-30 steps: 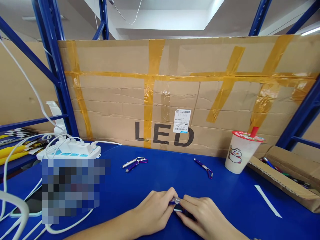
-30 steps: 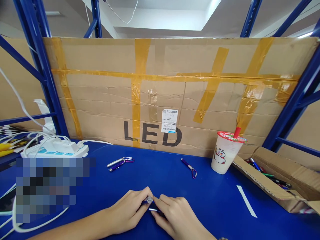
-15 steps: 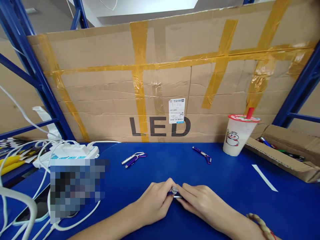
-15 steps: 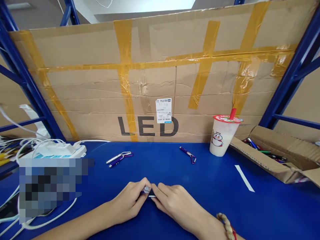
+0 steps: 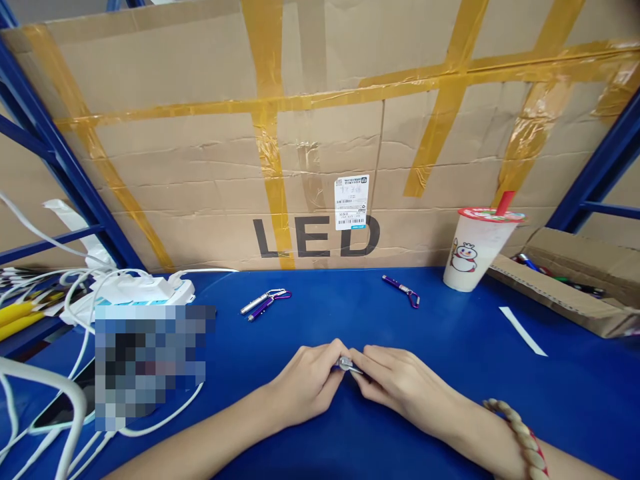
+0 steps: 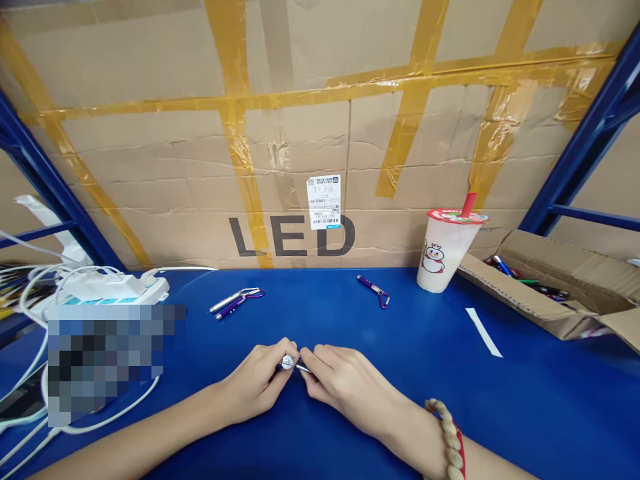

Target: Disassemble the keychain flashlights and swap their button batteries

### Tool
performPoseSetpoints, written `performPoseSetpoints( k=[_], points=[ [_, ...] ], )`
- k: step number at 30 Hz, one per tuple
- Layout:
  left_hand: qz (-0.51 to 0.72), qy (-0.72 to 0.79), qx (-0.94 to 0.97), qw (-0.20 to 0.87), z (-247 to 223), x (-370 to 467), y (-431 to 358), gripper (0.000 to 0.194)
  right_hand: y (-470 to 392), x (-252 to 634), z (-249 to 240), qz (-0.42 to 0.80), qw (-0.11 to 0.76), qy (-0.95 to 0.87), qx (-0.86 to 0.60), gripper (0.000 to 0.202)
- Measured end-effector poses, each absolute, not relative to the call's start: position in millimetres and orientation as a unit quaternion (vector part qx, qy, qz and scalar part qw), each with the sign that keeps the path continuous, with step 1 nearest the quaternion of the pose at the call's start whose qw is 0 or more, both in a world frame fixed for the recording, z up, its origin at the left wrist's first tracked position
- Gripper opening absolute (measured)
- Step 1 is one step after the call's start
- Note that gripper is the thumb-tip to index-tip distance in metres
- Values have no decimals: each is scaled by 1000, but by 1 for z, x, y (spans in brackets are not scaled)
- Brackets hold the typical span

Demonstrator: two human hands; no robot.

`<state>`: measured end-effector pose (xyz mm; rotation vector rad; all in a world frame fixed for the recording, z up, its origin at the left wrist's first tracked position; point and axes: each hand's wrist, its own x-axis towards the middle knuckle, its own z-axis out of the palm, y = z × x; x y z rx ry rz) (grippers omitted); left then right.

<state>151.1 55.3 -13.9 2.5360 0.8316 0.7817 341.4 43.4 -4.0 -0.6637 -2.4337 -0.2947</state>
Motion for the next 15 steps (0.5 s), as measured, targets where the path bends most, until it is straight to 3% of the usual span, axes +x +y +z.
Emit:
performPoseSetpoints(
  k=[11,15],
  points=[
    [244,369,868,225,-12,154,55,9,48,343,-10,-77,290,-914,-274,35],
    [245,394,853,237,-9,155,54,10,54,348,-11,-7,290,-909,-299,43]
  ],
)
